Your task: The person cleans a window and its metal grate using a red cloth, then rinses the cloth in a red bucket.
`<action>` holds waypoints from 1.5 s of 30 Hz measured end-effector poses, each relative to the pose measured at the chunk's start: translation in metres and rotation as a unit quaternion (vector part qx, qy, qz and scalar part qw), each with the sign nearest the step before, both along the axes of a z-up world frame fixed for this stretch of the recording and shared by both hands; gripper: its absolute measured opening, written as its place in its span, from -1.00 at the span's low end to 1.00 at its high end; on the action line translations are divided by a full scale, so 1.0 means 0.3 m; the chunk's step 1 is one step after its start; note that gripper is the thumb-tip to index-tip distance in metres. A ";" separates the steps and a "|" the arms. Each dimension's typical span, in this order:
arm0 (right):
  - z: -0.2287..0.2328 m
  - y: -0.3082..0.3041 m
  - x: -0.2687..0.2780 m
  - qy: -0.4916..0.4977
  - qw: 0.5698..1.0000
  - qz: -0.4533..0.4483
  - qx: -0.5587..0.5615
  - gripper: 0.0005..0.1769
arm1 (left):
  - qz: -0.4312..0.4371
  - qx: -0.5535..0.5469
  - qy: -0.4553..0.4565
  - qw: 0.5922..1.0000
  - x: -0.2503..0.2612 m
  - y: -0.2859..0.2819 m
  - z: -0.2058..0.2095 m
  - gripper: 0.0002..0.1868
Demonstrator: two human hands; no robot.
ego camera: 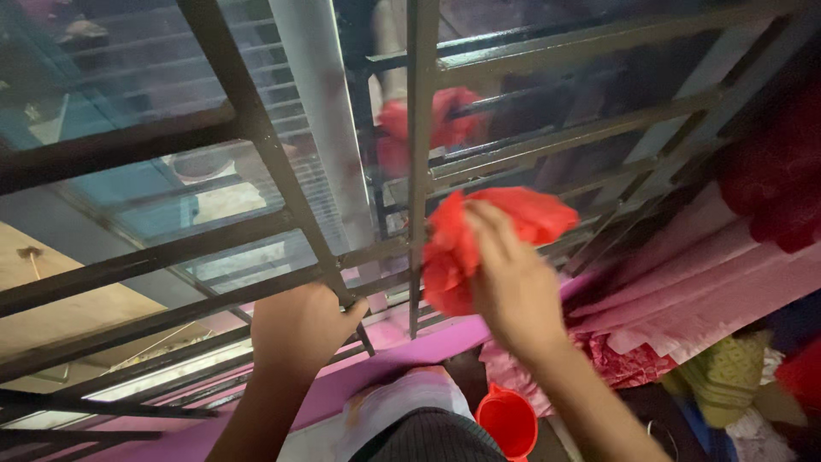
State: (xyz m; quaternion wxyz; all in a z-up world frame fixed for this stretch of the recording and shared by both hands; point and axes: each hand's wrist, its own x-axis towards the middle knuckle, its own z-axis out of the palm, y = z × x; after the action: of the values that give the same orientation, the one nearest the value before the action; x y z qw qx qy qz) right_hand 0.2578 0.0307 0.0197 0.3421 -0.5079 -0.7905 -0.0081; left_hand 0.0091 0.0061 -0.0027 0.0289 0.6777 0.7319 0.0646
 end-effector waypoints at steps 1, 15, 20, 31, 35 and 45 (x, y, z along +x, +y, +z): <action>-0.011 0.022 0.041 0.003 1.000 -0.023 0.012 -0.28 | 0.000 0.001 0.004 1.000 -0.001 0.000 -0.002 -0.54; -0.014 0.132 0.213 0.054 0.993 -0.096 0.040 -0.29 | 0.003 -0.013 -0.007 1.000 0.001 0.000 0.005 -0.51; -0.001 -0.030 -0.044 0.108 0.993 0.005 -0.042 -0.19 | -0.005 0.026 0.000 1.000 0.015 -0.001 0.002 -0.51; 0.011 0.150 0.339 0.011 0.988 -0.151 0.015 -0.25 | -0.010 0.041 0.010 0.999 -0.002 0.000 -0.027 -0.51; -0.022 0.139 0.317 0.078 0.986 -0.124 0.081 -0.21 | -0.026 0.064 0.014 0.997 -0.009 -0.004 -0.032 -0.50; -0.147 -0.048 -0.024 0.202 0.979 -0.016 -0.015 -0.02 | -0.009 0.040 0.012 0.999 0.010 -0.002 -0.011 -0.55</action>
State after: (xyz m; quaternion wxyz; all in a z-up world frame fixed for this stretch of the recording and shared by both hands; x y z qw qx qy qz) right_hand 0.2507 0.0163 -0.0244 0.4868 -0.5169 -0.6968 0.1013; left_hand 0.0122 0.0054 -0.0060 -0.0061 0.6854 0.7231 0.0854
